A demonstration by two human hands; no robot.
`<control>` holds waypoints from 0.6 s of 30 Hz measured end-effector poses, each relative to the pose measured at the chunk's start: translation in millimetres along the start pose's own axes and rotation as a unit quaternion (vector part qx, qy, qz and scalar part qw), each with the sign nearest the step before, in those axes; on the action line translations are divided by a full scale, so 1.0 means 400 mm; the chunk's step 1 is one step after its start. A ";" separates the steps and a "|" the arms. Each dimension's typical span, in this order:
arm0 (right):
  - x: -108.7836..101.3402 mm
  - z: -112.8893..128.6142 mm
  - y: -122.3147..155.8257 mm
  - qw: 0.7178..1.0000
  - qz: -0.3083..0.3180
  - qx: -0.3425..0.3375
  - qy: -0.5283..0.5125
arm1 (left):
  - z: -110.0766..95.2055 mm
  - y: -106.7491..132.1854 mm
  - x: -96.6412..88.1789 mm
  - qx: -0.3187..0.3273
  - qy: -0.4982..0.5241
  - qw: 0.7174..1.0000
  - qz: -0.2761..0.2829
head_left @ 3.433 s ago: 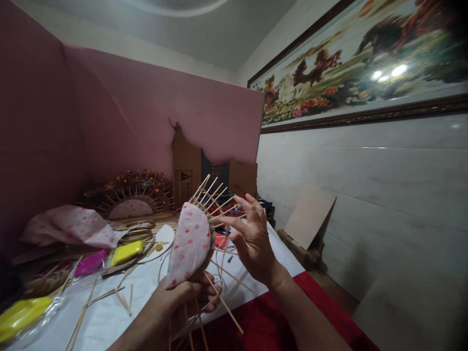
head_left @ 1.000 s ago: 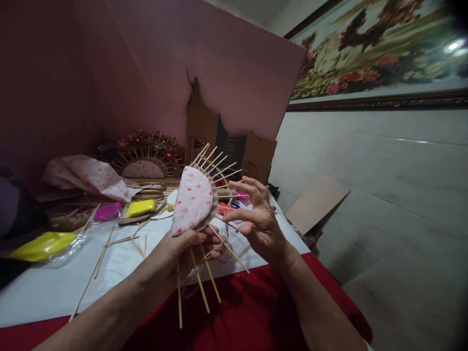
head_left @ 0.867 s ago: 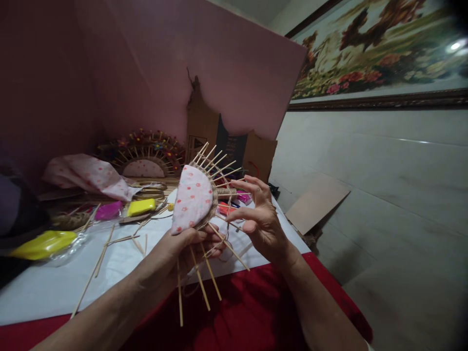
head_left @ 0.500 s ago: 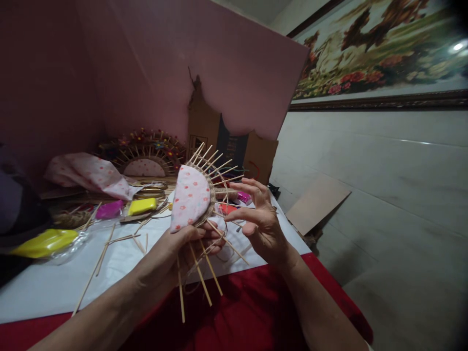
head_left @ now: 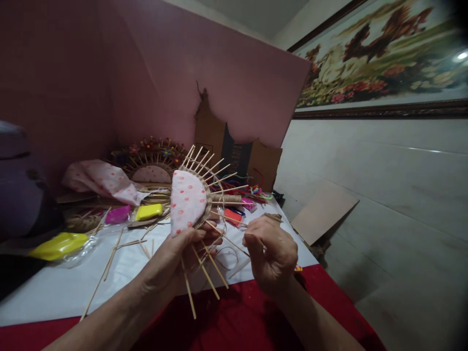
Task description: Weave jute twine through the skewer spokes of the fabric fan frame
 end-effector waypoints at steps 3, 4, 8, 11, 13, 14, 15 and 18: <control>-0.003 0.006 0.003 1.000 -0.024 -0.008 0.013 | -0.002 -0.003 -0.004 0.005 0.007 1.000 -0.007; -0.003 0.006 0.003 0.999 -0.027 -0.006 0.020 | -0.003 -0.004 -0.004 0.010 0.008 1.000 -0.009; 0.003 0.003 0.007 0.998 -0.008 0.018 0.057 | -0.005 -0.004 -0.002 0.022 0.008 1.000 -0.016; 0.006 -0.001 0.013 0.996 -0.009 0.063 0.054 | -0.007 -0.003 0.000 0.025 0.011 0.999 -0.016; 0.005 -0.008 0.017 0.993 -0.026 0.115 0.026 | -0.009 -0.004 0.000 0.024 0.016 0.999 -0.020; 0.004 -0.013 0.018 0.989 -0.040 0.145 0.005 | -0.011 -0.004 0.000 0.023 0.021 0.999 -0.021; 0.004 -0.019 0.018 0.983 -0.059 0.175 -0.020 | -0.013 -0.005 -0.001 0.022 0.025 0.999 -0.020; 0.009 -0.042 0.018 0.952 -0.121 0.251 -0.127 | -0.018 -0.004 -0.004 0.019 0.040 0.999 -0.023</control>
Point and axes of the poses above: each hand's wrist, its own y-axis away from the middle knuckle, its own x-axis out of the palm, z = x × y, the point moved 2 cm from there along -y, towards the middle knuckle, and after that the axes turned 2 degrees about -y, right-handed, at the moved point
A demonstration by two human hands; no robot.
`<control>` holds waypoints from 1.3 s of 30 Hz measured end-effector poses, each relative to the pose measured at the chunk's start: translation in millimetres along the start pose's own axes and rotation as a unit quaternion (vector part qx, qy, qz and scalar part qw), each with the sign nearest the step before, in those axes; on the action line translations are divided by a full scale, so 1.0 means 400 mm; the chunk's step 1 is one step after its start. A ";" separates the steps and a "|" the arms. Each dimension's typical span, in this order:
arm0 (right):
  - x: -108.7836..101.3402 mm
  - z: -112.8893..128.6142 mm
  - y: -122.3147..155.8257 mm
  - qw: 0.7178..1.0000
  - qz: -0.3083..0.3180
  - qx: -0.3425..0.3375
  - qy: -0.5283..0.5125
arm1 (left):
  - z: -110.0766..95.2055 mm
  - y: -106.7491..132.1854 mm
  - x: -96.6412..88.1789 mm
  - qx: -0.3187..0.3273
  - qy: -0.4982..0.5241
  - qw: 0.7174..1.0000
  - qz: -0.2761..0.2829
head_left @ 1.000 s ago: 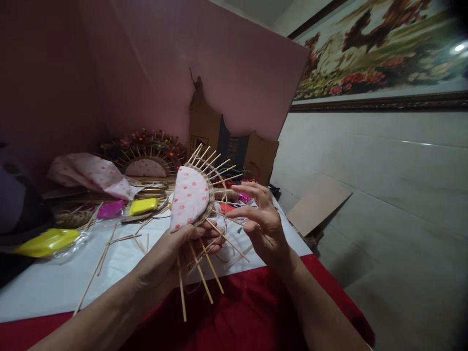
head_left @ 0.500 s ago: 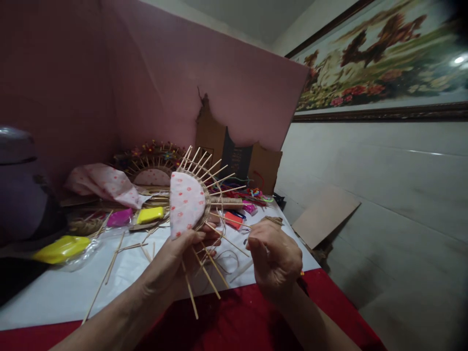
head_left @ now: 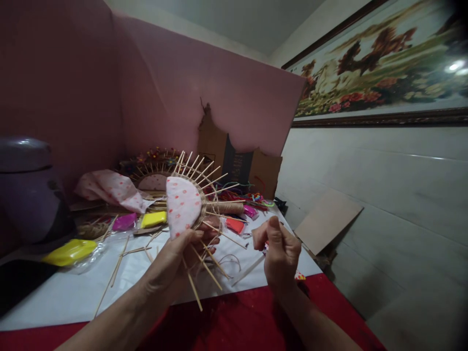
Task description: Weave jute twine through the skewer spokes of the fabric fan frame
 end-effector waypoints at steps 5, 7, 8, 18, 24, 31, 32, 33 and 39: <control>0.014 -0.035 -0.004 0.986 -0.010 0.097 -0.138 | -0.009 0.003 -0.002 0.017 0.021 0.999 -0.017; 0.019 -0.044 0.000 0.983 0.009 0.131 -0.130 | -0.010 0.002 -0.001 0.021 0.030 0.999 -0.012; 0.022 -0.048 0.002 0.981 0.025 0.151 -0.122 | -0.010 0.002 -0.001 0.024 0.034 0.999 -0.008; 0.068 -0.053 0.028 0.860 0.218 0.406 -0.220 | -0.009 -0.008 -0.010 0.059 0.040 0.997 0.012; 0.078 -0.063 0.061 0.776 0.393 0.432 -0.237 | -0.019 -0.008 -0.015 0.068 0.057 0.994 0.064; 0.089 -0.079 0.088 0.725 0.472 0.430 -0.257 | -0.042 -0.008 -0.015 0.082 0.087 0.993 0.015; 0.090 -0.078 0.087 0.727 0.474 0.422 -0.261 | -0.045 -0.009 -0.016 0.082 0.091 0.992 0.006; 0.091 -0.077 0.087 0.731 0.474 0.415 -0.263 | -0.048 -0.011 -0.017 0.084 0.095 0.992 0.000; 0.092 -0.080 0.085 0.733 0.456 0.445 -0.237 | -0.058 -0.011 -0.019 0.089 0.108 0.990 -0.014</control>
Point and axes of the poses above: each hand's wrist, its own y-axis away from the middle knuckle, its own x-axis out of the palm, z = x × y, the point moved 2 cm from there along -y, towards the middle knuckle, and after that the axes turned 2 degrees about -y, right-handed, at the moved point
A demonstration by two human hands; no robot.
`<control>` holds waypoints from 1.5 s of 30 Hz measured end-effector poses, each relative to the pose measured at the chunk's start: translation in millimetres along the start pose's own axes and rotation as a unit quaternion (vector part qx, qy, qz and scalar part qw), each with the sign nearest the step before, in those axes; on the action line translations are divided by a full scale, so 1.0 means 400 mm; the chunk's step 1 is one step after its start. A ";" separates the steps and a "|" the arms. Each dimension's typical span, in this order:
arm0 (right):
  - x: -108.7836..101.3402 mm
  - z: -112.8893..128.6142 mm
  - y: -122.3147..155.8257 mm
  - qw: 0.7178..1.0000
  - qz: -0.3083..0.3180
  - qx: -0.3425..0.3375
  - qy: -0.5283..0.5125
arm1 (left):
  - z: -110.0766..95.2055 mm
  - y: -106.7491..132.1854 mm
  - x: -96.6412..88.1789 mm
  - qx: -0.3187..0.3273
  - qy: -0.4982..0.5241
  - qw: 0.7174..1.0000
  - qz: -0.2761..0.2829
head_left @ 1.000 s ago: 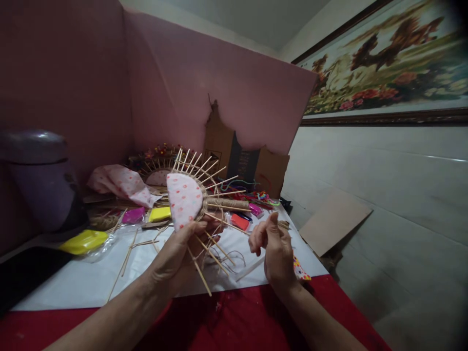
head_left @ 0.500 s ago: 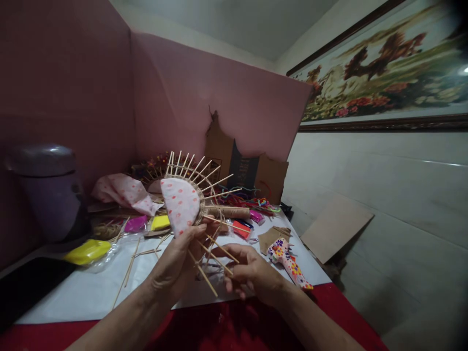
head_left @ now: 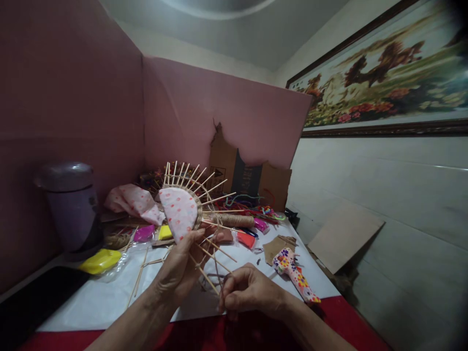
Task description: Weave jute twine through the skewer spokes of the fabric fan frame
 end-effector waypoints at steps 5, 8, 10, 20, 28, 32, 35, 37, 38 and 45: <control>-0.004 -0.010 -0.006 1.000 -0.006 0.013 0.016 | 0.001 -0.001 -0.001 -0.003 0.004 1.000 -0.002; -0.004 -0.013 -0.007 0.999 -0.010 0.020 0.040 | 0.001 0.000 0.001 -0.003 0.009 1.000 -0.012; -0.004 -0.013 -0.006 0.998 -0.014 0.030 0.057 | 0.002 0.000 0.000 -0.007 0.008 1.000 -0.015; -0.051 0.051 -0.003 0.968 -0.189 -0.129 0.098 | 0.020 -0.004 -0.006 -0.036 -0.043 0.997 -0.044; -0.004 0.073 -0.004 0.961 -0.173 -0.211 0.040 | 0.071 0.010 0.010 -0.026 -0.091 0.995 -0.045; -0.008 0.062 -0.013 0.958 -0.206 -0.179 -0.084 | 0.101 0.010 0.003 -0.052 -0.134 0.988 -0.049; -0.018 0.054 -0.014 0.940 -0.260 -0.165 -0.145 | 0.118 0.011 -0.011 -0.049 -0.215 0.973 -0.063; -0.026 0.058 -0.010 0.929 -0.293 -0.164 -0.154 | 0.122 0.012 -0.015 -0.029 -0.238 0.969 -0.051; -0.032 0.063 -0.006 0.925 -0.307 -0.166 -0.150 | 0.120 0.013 -0.014 -0.019 -0.230 0.972 -0.037; -0.089 0.116 0.030 0.955 -0.246 -0.161 -0.040 | 0.018 -0.001 0.002 0.010 -0.060 0.995 -0.084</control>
Point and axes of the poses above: each hand's wrist, its own y-axis away from the middle knuckle, its own x-axis out of the palm, z = x × y, the point moved 2 cm from there along -y, towards the middle knuckle, and after that the axes turned 2 degrees about -y, right-handed, at the moved point
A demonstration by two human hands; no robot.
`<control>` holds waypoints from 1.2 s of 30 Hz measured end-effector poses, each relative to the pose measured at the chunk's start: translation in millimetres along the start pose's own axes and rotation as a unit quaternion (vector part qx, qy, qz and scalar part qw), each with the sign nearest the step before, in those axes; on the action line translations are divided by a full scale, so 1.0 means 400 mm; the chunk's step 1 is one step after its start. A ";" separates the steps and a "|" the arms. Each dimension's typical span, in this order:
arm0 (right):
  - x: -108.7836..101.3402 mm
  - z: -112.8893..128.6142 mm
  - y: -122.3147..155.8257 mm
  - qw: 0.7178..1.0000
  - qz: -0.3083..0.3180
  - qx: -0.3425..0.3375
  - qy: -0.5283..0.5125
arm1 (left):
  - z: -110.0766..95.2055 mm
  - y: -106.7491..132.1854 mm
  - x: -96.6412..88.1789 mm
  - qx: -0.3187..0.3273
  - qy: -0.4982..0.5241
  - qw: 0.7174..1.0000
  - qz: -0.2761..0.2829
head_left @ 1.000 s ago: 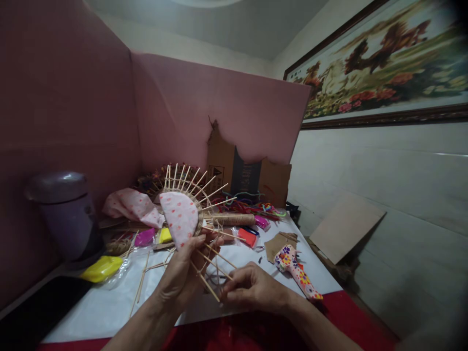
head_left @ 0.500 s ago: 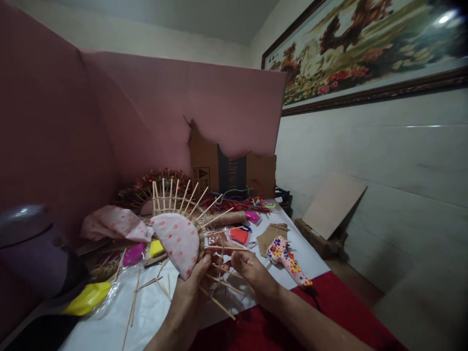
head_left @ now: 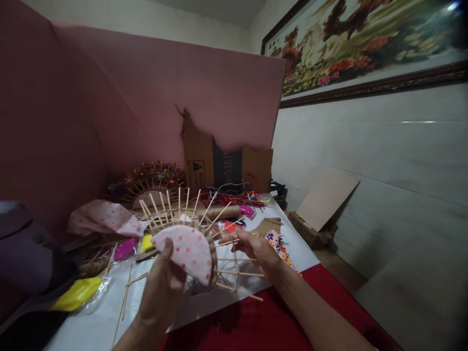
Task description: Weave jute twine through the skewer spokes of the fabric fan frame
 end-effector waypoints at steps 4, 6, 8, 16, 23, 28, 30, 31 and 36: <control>-0.033 0.033 -0.002 0.998 0.056 0.024 0.013 | -0.057 -0.022 -0.002 0.051 -0.025 0.998 -0.036; -0.053 0.039 -0.009 0.999 0.023 0.027 -0.036 | -0.069 -0.030 -0.003 0.067 0.014 0.997 -0.035; -0.072 0.031 -0.020 0.996 -0.043 0.008 -0.082 | -0.070 -0.033 -0.003 0.070 0.053 0.996 -0.019; 0.023 -0.086 -0.013 0.996 0.077 0.044 0.025 | 0.005 -0.002 0.030 -0.046 0.059 0.997 0.030; 0.094 -0.085 -0.005 0.984 0.020 0.070 -0.165 | 0.050 0.027 0.066 -0.084 -0.021 0.992 0.092; 0.075 -0.062 -0.040 0.968 -0.061 0.072 -0.233 | 0.052 0.004 0.050 -0.066 -0.164 0.976 0.126; 0.059 -0.051 -0.051 0.961 -0.088 0.059 -0.256 | 0.039 -0.018 0.033 -0.059 -0.188 0.974 0.115; 0.052 -0.045 -0.054 0.959 -0.095 0.058 -0.262 | 0.028 -0.032 0.023 -0.059 -0.176 0.977 0.100; 0.046 -0.028 -0.049 0.960 -0.086 0.085 -0.251 | -0.036 -0.100 0.006 -0.073 -0.150 0.978 0.124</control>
Point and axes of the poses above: each hand's wrist, its own y-axis away from the middle knuckle, its own x-axis out of the palm, z = x × y, the point moved 2 cm from there along -y, towards the middle knuckle, and after that the axes turned 2 degrees about -y, right-handed, at the moved point
